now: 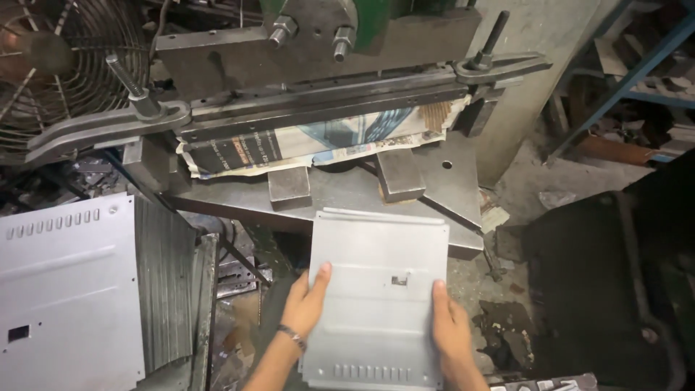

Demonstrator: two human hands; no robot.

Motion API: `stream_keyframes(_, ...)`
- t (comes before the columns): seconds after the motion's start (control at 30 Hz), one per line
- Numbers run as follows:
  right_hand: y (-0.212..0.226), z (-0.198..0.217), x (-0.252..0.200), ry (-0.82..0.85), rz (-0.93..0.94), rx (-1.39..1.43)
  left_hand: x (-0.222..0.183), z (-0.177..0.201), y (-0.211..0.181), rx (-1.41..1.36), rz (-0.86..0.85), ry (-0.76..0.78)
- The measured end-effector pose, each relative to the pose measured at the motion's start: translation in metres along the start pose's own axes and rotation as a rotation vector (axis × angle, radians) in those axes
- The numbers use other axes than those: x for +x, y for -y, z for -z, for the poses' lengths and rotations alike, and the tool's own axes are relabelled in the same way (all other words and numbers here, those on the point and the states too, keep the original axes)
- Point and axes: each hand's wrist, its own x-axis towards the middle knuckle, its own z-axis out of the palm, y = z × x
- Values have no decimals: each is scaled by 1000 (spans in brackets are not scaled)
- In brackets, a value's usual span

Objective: Positioning metal sheets into a machine press to bend them and then stacking the completed parts.

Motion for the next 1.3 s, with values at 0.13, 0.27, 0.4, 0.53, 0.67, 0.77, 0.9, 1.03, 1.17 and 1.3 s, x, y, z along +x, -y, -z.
stream_keyframes(0.13,29,-13,-1,-174,-38,-183,-11,-8,-19,55,214,-148)
stream_keyframes(0.27,24,-5,6,-111,104,-179,-9,-10,10,22,221,-139)
stream_keyframes(0.4,-6,5,16,-30,114,-103,1,-11,21,-37,212,-137)
stream_keyframes(0.53,5,-3,16,48,-73,20,11,-9,8,53,236,-182)
stream_keyframes(0.67,1,-2,10,33,-54,39,2,-11,-7,95,262,-138)
stream_keyframes(0.77,-4,0,11,5,-13,29,1,-13,1,22,250,-138)
stream_keyframes(0.9,0,-1,2,-60,-6,-44,-5,-15,-7,69,236,-173)
stream_keyframes(1.03,14,-2,0,-110,-59,-119,1,-12,-35,61,305,-138)
stream_keyframes(1.17,37,-5,0,-87,-123,-130,15,-6,-56,71,392,-89)
stream_keyframes(1.3,49,-11,2,-65,-150,-69,30,1,-54,59,414,-70)
